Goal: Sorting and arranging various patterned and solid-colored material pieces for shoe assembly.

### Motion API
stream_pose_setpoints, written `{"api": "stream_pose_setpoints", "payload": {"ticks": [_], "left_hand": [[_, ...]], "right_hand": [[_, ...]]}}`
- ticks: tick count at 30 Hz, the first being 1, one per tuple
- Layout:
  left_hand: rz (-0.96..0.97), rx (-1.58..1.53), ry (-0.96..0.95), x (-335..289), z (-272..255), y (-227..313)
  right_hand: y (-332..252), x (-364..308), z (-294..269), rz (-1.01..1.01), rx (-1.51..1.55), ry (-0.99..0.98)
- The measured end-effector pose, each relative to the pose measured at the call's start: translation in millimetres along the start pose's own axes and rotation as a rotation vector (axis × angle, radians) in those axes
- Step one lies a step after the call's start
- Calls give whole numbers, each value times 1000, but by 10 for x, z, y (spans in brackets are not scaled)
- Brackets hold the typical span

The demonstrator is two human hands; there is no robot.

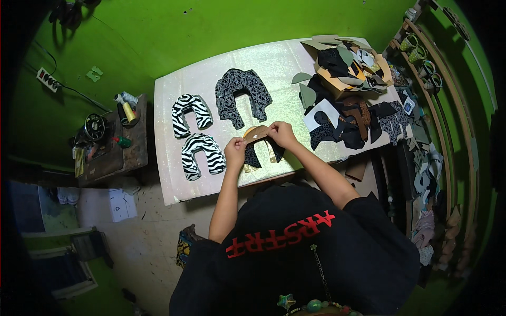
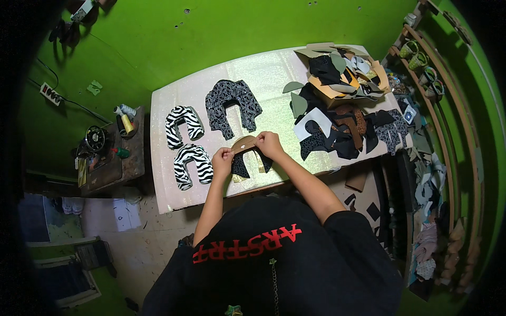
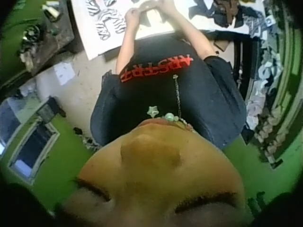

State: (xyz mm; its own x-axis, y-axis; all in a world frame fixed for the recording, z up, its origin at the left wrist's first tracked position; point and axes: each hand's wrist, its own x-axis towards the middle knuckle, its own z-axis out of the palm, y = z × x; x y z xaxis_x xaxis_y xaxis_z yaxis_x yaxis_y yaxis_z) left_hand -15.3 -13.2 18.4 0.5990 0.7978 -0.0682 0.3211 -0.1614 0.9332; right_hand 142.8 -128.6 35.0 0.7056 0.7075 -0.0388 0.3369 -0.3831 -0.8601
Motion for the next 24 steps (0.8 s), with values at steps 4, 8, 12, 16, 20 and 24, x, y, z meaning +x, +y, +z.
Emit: {"api": "stream_pose_setpoints", "payload": {"ticks": [4, 8, 12, 16, 20, 24], "left_hand": [[9, 69, 13, 53, 6, -88], [-35, 166, -11, 99, 49, -149], [0, 211, 32, 107, 90, -187], [0, 267, 43, 80, 129, -115], [105, 363, 51, 27, 153, -68], [86, 464, 97, -28, 180, 85]], "right_hand": [[-6, -15, 92, 14, -82, 28], [65, -31, 160, 23, -122, 49], [67, -24, 217, 67, -152, 49], [124, -29, 227, 9, -231, 152], [80, -53, 236, 70, -208, 149], [124, -95, 254, -18, -177, 230]]}}
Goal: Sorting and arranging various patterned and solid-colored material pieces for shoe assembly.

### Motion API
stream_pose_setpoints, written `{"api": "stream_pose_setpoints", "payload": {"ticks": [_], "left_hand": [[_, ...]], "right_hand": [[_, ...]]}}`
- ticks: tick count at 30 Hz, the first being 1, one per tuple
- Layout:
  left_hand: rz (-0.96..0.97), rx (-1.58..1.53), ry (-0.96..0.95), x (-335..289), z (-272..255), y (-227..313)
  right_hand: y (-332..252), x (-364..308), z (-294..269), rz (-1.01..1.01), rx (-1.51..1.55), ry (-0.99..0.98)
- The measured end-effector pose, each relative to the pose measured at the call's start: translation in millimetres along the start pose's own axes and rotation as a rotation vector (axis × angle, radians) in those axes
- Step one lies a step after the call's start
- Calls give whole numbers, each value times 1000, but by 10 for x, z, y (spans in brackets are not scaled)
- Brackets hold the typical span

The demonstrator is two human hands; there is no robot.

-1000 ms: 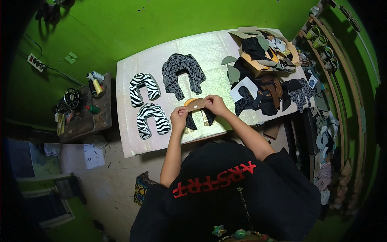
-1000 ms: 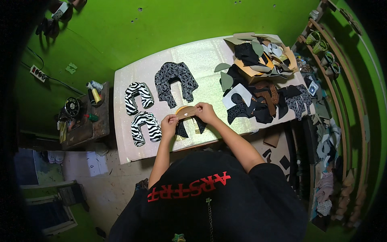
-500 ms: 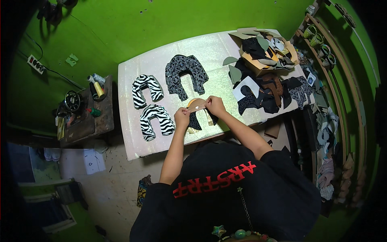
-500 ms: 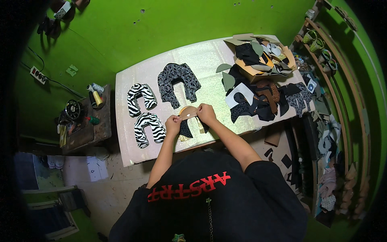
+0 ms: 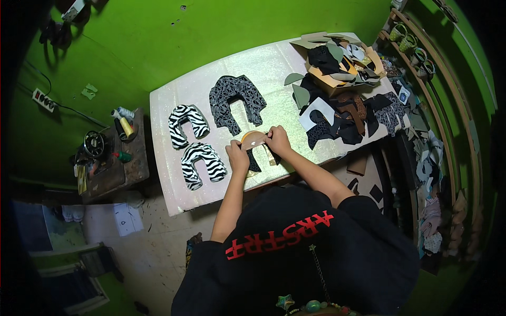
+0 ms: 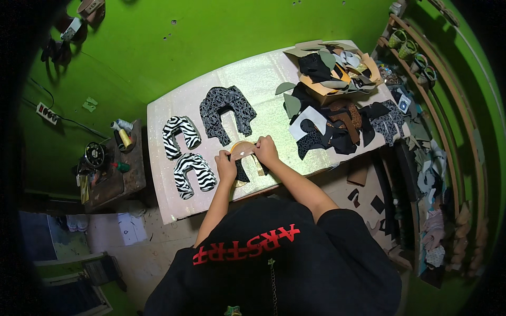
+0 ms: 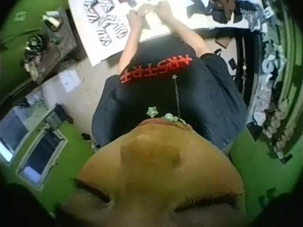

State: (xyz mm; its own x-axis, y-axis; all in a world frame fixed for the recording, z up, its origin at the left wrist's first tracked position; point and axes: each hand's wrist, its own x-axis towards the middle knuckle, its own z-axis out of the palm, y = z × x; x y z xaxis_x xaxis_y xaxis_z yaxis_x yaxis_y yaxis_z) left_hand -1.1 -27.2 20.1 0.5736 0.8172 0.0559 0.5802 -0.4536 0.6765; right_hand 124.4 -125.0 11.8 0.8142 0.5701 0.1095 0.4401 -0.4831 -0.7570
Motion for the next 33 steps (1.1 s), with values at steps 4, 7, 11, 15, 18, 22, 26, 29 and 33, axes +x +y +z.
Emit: {"api": "stream_pose_setpoints", "payload": {"ticks": [4, 7, 11, 15, 18, 22, 26, 29, 33], "left_hand": [[-61, 106, -44, -40, -26, 246], [-58, 117, -15, 8, -3, 396], [30, 51, 13, 135, 155, 720], [254, -95, 13, 216, 472, 1029], [332, -177, -102, 231, 714, 1362], [411, -284, -193, 295, 1031, 1670], [380, -374, -225, 386, 1251, 1984], [367, -417, -208, 528, 1376, 2150], [306, -479, -198, 688, 1418, 2438]], "right_hand": [[87, -81, -169, -108, 132, -45], [149, -152, -384, -72, 368, -72], [344, -105, -762, -58, 321, 34], [540, 69, -1162, -104, 340, 171], [703, 225, -1494, -72, 368, 256], [854, 552, -1951, -105, 400, 364], [1015, 976, -2384, -156, 408, 466], [1182, 1446, -2700, -190, 401, 514], [1362, 2205, -3133, -223, 311, 589]]}}
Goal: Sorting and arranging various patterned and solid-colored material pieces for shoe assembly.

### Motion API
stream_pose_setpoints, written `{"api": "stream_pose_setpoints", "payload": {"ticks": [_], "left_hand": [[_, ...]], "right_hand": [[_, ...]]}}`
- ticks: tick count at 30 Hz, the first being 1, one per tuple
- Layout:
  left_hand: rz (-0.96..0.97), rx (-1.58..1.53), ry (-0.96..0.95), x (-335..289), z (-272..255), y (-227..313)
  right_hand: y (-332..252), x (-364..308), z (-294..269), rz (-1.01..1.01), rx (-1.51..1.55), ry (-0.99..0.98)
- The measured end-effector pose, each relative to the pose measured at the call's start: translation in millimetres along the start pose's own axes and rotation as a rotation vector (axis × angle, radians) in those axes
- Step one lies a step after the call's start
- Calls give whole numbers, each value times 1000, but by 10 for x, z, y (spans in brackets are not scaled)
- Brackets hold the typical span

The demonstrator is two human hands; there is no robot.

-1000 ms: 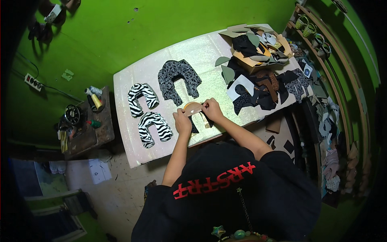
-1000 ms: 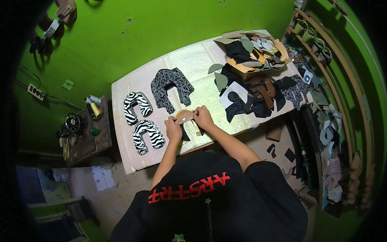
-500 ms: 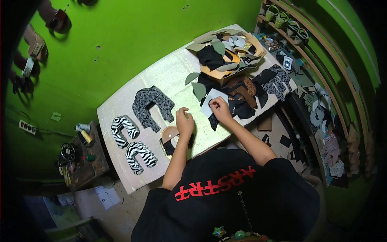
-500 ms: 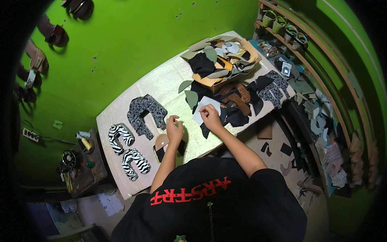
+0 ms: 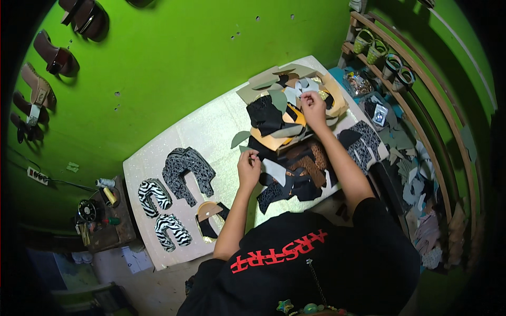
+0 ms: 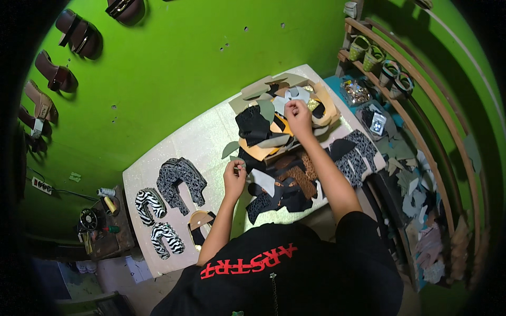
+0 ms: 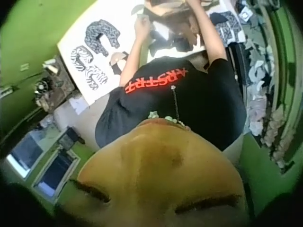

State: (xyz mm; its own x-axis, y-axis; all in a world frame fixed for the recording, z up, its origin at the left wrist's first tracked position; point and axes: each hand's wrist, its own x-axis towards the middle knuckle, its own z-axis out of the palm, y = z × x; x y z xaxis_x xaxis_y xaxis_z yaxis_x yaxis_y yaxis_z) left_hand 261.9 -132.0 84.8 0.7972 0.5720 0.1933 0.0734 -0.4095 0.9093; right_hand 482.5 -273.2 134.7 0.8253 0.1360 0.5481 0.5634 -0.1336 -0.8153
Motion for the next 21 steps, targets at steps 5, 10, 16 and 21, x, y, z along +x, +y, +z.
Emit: {"api": "stream_pose_setpoints", "payload": {"ticks": [5, 10, 16, 21], "left_hand": [[16, -31, 73, 279, 106, 127], [19, -38, 105, 638, 172, 348], [87, 64, 154, 1295, 185, 323], [224, 289, -28, 2086, 333, 278]], "right_hand": [[579, 982, 152, 80, -254, -201], [1223, 1608, 425, -6, -461, -432], [1219, 1848, 839, 325, -902, -794], [1235, 1959, 970, 383, -1022, -920]]}}
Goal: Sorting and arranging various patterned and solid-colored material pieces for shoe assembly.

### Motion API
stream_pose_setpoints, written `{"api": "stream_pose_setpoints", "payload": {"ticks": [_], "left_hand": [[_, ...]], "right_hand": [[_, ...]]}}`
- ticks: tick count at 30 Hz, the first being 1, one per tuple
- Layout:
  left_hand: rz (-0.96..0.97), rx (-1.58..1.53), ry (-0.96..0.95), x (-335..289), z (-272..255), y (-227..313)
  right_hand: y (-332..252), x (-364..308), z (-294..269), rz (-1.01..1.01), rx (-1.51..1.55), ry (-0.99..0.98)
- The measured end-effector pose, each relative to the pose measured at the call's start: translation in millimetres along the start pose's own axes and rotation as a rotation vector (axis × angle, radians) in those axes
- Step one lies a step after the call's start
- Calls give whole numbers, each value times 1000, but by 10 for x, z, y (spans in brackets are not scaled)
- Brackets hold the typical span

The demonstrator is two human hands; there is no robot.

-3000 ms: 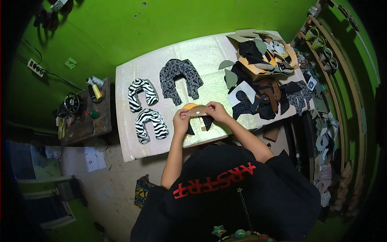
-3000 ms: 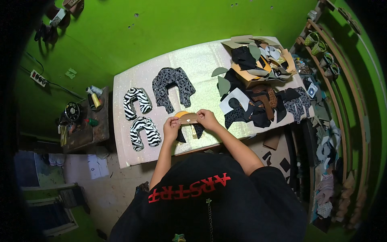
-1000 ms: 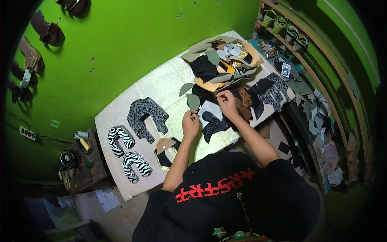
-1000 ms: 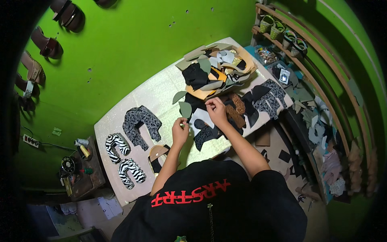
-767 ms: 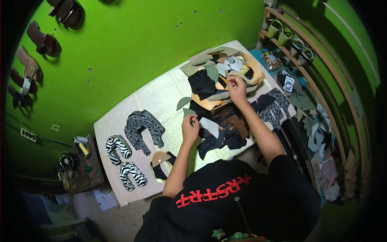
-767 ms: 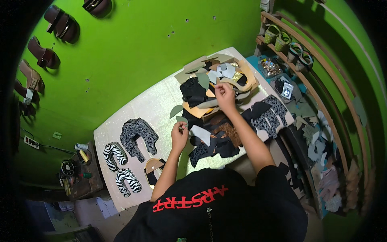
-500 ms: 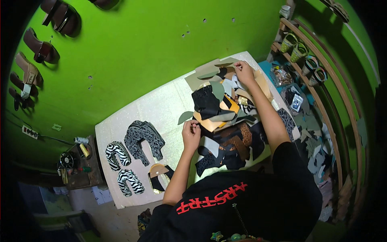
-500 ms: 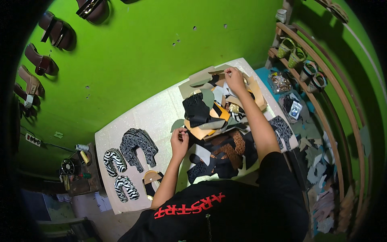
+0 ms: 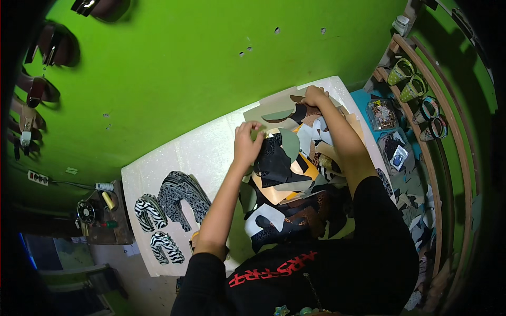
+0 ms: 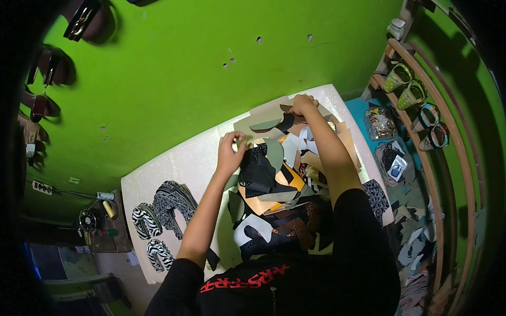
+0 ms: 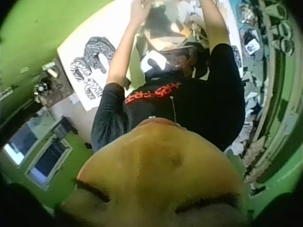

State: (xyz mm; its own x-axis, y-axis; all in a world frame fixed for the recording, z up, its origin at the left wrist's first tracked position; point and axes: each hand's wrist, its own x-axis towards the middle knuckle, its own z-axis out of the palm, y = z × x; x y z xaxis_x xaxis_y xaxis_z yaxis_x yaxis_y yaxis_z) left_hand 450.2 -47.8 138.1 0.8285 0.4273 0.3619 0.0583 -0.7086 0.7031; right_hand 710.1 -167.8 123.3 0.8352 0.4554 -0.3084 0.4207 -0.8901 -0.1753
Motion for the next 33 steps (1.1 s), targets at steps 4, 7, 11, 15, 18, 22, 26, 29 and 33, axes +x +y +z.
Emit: {"api": "stream_pose_setpoints", "payload": {"ticks": [4, 7, 11, 15, 18, 22, 26, 29, 33], "left_hand": [[44, 42, -156, 446, 314, -197], [-42, 91, -325, 647, 500, -325], [-197, 207, -560, 807, 661, -336], [-182, 262, -539, 903, 621, -365], [-255, 191, -618, 982, 620, -423], [-263, 141, -563, 957, 690, -449], [-230, -3, -478, 900, 612, -654], [-203, -116, -410, 849, 565, -752], [-221, -63, -423, 792, 543, -561]], "right_hand": [[84, 161, 42, -78, 25, -89], [84, 156, 37, -104, 31, -16], [315, 104, -13, 6, 163, 150], [189, -273, -212, -20, 77, -23], [106, -351, -234, -36, 12, -144], [111, -313, -90, -93, -10, -166], [81, -280, -19, -189, 138, 13], [161, -280, -117, -378, 357, 120], [207, -357, -281, -395, 600, 178]]}}
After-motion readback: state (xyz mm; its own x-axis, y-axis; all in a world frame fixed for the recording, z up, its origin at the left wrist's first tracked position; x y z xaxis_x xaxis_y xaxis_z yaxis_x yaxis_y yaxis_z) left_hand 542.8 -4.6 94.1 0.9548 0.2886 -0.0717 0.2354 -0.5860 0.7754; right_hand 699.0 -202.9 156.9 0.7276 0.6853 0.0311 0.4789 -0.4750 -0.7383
